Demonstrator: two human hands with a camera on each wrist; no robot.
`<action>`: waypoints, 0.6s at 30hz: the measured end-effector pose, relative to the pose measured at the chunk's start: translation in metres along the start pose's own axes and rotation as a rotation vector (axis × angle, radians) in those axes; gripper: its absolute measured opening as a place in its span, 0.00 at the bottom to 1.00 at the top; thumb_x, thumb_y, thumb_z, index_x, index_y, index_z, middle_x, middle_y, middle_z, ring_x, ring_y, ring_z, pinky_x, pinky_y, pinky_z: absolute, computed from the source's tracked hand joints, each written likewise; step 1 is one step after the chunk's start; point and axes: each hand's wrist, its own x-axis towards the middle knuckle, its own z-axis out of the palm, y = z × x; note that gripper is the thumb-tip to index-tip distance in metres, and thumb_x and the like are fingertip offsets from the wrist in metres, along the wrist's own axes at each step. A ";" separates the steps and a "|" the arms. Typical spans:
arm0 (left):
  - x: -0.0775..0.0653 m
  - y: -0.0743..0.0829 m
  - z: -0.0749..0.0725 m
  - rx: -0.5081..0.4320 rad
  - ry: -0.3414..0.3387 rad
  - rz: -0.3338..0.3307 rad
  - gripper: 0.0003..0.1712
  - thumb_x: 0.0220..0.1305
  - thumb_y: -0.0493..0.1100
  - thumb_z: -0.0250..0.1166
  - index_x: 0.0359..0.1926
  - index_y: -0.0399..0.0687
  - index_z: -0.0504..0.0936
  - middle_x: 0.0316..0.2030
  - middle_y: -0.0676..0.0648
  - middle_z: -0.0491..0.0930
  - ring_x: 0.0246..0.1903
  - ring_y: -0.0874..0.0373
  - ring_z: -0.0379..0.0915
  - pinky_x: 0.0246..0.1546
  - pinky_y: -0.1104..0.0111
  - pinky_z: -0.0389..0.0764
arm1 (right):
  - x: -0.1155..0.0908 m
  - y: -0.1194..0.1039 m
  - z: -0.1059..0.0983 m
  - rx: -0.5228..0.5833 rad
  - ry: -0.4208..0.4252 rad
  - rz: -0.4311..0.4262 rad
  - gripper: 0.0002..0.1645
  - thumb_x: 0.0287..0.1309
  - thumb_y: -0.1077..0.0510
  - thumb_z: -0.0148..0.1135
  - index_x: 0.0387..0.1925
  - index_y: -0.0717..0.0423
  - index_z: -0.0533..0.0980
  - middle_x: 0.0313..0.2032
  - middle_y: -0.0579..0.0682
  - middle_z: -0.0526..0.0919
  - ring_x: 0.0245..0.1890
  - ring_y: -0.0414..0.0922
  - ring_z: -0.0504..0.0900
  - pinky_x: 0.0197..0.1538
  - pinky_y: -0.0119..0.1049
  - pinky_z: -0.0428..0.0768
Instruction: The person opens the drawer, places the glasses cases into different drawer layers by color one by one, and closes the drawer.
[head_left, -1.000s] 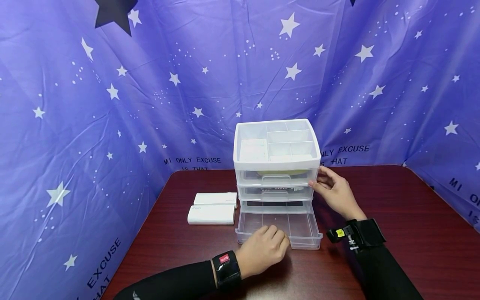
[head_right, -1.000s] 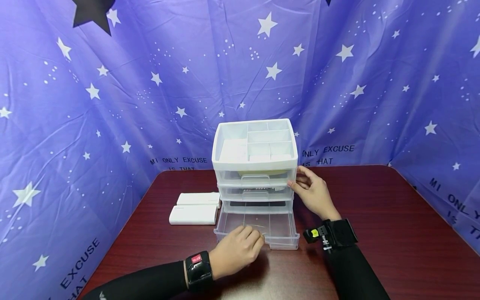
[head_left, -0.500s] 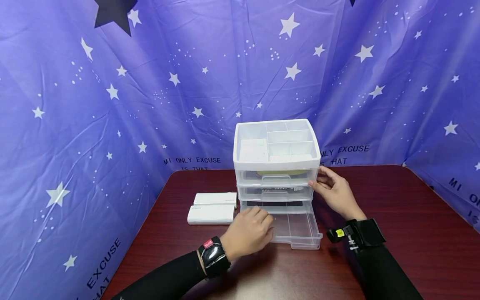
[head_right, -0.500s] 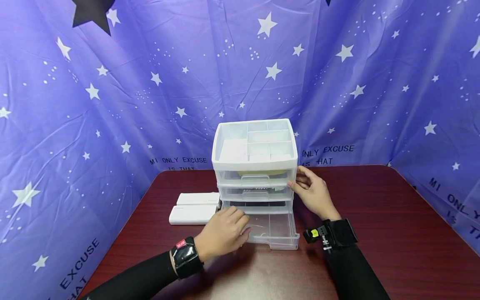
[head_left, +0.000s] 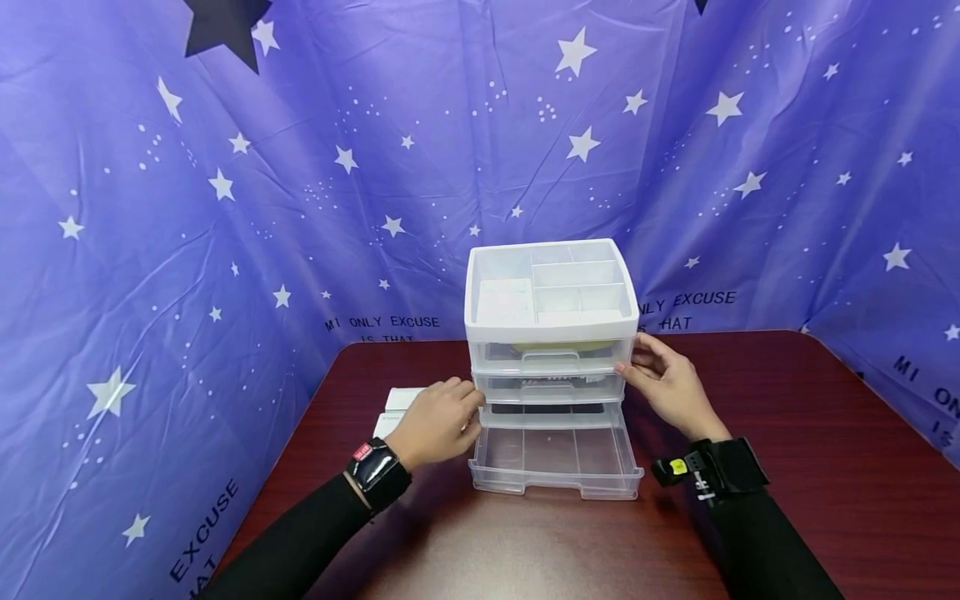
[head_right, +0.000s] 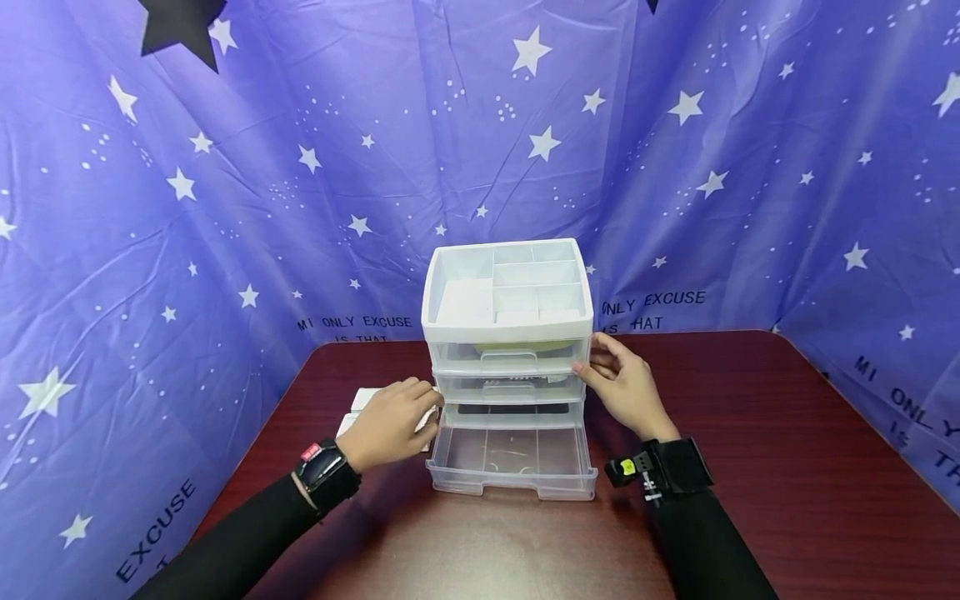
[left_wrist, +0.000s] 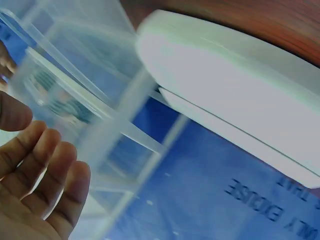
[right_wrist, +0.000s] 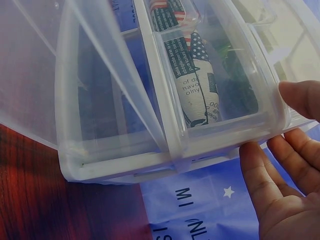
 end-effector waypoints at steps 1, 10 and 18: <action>-0.002 -0.005 0.000 -0.008 -0.010 -0.002 0.10 0.52 0.44 0.61 0.37 0.50 0.80 0.31 0.55 0.75 0.31 0.60 0.69 0.27 0.69 0.74 | 0.000 0.000 0.000 -0.002 -0.001 0.000 0.33 0.61 0.60 0.67 0.64 0.65 0.66 0.50 0.67 0.78 0.45 0.36 0.81 0.45 0.21 0.79; -0.021 -0.039 0.003 -0.091 -0.241 -0.041 0.24 0.54 0.59 0.63 0.48 0.51 0.81 0.43 0.54 0.77 0.43 0.59 0.71 0.41 0.64 0.78 | -0.001 0.000 -0.001 -0.022 -0.014 0.010 0.34 0.62 0.63 0.65 0.66 0.68 0.64 0.51 0.69 0.77 0.45 0.37 0.81 0.43 0.21 0.79; -0.034 -0.055 0.009 -0.220 -0.406 -0.118 0.37 0.43 0.67 0.72 0.52 0.52 0.82 0.49 0.55 0.77 0.49 0.60 0.69 0.46 0.63 0.77 | 0.000 -0.001 0.000 0.002 -0.014 0.012 0.35 0.61 0.61 0.66 0.66 0.66 0.64 0.51 0.68 0.78 0.45 0.37 0.81 0.43 0.21 0.79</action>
